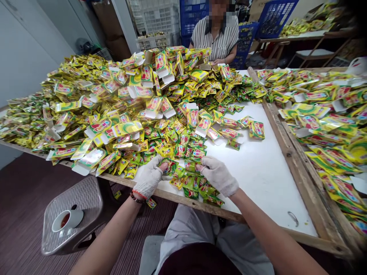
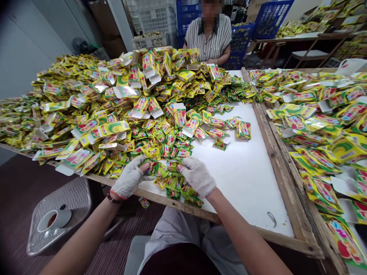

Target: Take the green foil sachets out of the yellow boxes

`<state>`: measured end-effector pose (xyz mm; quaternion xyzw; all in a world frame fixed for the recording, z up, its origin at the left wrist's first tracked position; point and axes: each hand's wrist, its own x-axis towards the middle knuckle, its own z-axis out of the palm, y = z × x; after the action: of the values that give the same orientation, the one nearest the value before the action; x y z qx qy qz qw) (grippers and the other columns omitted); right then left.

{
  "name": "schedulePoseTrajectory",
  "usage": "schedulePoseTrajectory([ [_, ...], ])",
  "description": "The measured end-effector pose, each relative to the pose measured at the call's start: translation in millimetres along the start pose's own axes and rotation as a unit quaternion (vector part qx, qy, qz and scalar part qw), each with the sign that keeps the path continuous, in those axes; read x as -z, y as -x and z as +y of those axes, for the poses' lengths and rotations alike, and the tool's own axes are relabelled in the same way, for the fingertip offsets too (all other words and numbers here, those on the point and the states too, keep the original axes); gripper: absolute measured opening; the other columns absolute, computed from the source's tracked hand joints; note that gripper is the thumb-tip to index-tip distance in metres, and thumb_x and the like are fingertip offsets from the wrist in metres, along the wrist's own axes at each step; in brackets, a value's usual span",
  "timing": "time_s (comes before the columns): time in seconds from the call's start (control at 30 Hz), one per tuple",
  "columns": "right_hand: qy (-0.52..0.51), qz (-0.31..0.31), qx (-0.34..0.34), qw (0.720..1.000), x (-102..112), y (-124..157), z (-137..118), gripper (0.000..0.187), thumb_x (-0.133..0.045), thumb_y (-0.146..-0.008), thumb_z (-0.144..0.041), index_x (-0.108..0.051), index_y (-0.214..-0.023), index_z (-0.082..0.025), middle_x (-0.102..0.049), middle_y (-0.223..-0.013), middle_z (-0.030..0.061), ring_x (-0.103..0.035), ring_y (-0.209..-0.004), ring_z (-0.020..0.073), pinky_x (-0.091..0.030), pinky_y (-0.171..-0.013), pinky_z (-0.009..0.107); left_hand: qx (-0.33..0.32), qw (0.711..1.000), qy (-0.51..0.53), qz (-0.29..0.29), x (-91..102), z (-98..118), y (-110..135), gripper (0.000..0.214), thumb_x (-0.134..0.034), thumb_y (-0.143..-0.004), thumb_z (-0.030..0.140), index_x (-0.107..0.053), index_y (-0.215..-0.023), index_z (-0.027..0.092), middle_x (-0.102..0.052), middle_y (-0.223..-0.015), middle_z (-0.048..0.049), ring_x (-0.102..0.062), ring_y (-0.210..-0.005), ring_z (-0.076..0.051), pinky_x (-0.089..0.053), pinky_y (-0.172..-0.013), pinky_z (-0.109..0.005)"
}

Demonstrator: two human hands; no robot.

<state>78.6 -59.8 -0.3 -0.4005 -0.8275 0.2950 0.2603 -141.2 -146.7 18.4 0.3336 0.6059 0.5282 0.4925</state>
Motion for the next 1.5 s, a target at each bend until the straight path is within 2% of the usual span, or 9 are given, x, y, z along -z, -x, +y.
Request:
schedulePoseTrajectory([
  [0.13,-0.074,0.051,-0.083,0.993,21.8,21.9,20.9,0.022,-0.051,-0.083,-0.036,-0.057,-0.07,-0.02,-0.058,-0.073,0.0008,-0.052,-0.068,0.0145,-0.041,-0.064,0.026,-0.006,0.998,-0.044,-0.036,-19.7,2.1,-2.9,0.037,-0.069,-0.074,0.04,-0.058,-0.1,0.017,-0.063,-0.087,-0.001,-0.059,-0.062,-0.011,-0.057,-0.048,-0.024],
  [0.33,-0.063,0.172,-0.124,0.975,49.0,41.3,39.7,0.019,-0.055,-0.079,-0.036,-0.059,-0.07,-0.019,-0.062,-0.074,0.0026,-0.055,-0.072,0.016,-0.044,-0.07,0.028,-0.029,0.995,-0.072,-0.07,-51.0,6.0,-6.3,0.036,-0.067,-0.075,0.044,-0.056,-0.094,0.015,-0.055,-0.075,0.0015,-0.052,-0.055,-0.008,-0.055,-0.045,-0.022],
  [0.53,-0.271,0.158,-0.225,0.922,58.4,53.5,37.4,0.032,-0.056,-0.08,-0.051,-0.056,-0.076,-0.019,-0.049,-0.059,-0.0039,-0.043,-0.05,0.0093,-0.038,-0.042,0.021,-0.005,0.993,-0.039,-0.112,-72.4,-0.3,-8.8,0.035,-0.065,-0.076,0.041,-0.057,-0.099,0.017,-0.053,-0.076,0.0019,-0.054,-0.059,-0.009,-0.057,-0.05,-0.025],
  [0.7,-0.245,0.143,-0.279,0.917,51.5,56.0,16.8,0.038,-0.054,-0.079,-0.056,-0.055,-0.079,-0.019,-0.054,-0.064,-0.0019,-0.049,-0.048,0.0092,-0.041,-0.036,0.019,0.0,0.984,-0.08,-0.159,-95.1,3.7,-2.4,0.034,-0.065,-0.077,0.042,-0.058,-0.095,0.014,-0.057,-0.078,-0.001,-0.056,-0.056,-0.01,-0.055,-0.046,-0.024],
  [0.9,-0.235,0.154,-0.282,0.918,39.4,52.8,4.8,0.034,-0.051,-0.081,-0.053,-0.057,-0.081,-0.019,-0.06,-0.071,0.0009,-0.055,-0.052,0.0117,-0.045,-0.038,0.02,0.033,0.97,0.003,-0.243,-112.4,-4.7,2.7,0.055,-0.077,-0.065,0.034,-0.053,-0.111,0.014,-0.066,-0.092,-0.0058,-0.063,-0.066,-0.013,-0.055,-0.052,-0.023],
  [1.07,-0.167,0.188,-0.257,0.933,48.6,58.0,24.6,0.032,-0.049,-0.084,-0.049,-0.058,-0.08,-0.019,-0.059,-0.06,0.0,-0.053,-0.047,0.0113,-0.044,-0.046,0.023,0.004,0.977,-0.061,-0.204,-102.2,-13.6,-3.2,0.049,-0.075,-0.066,0.03,-0.056,-0.108,0.014,-0.065,-0.089,-0.003,-0.059,-0.057,-0.009,-0.053,-0.047,-0.021],
  [1.2,-0.067,0.254,-0.234,0.936,55.5,62.4,36.0,0.031,-0.056,-0.079,-0.046,-0.059,-0.094,-0.018,-0.068,-0.082,0.0062,-0.063,-0.069,0.0177,-0.049,-0.062,0.028,-0.008,0.984,-0.061,-0.167,-95.1,-12.0,-4.4,0.045,-0.075,-0.066,0.035,-0.055,-0.101,0.015,-0.063,-0.091,-0.0024,-0.059,-0.06,-0.01,-0.054,-0.047,-0.022],
  [1.37,-0.192,0.119,-0.185,0.956,44.8,60.4,22.7,0.03,-0.058,-0.077,-0.044,-0.06,-0.092,-0.019,-0.07,-0.086,0.0057,-0.064,-0.073,0.018,-0.051,-0.065,0.029,0.015,0.981,-0.019,-0.191,-105.4,-14.2,2.3,0.047,-0.075,-0.067,0.04,-0.053,-0.102,0.016,-0.063,-0.09,-0.0033,-0.062,-0.068,-0.013,-0.057,-0.053,-0.026],
  [1.5,-0.134,0.143,-0.206,0.959,50.0,57.9,20.0,0.023,-0.057,-0.075,-0.041,-0.061,-0.076,-0.018,-0.066,-0.071,0.0026,-0.058,-0.064,0.0163,-0.047,-0.057,0.027,0.027,0.983,-0.021,-0.181,-107.7,-16.3,3.2,0.036,-0.064,-0.077,0.043,-0.055,-0.099,0.016,-0.06,-0.086,-0.0023,-0.059,-0.068,-0.012,-0.056,-0.052,-0.024],
])
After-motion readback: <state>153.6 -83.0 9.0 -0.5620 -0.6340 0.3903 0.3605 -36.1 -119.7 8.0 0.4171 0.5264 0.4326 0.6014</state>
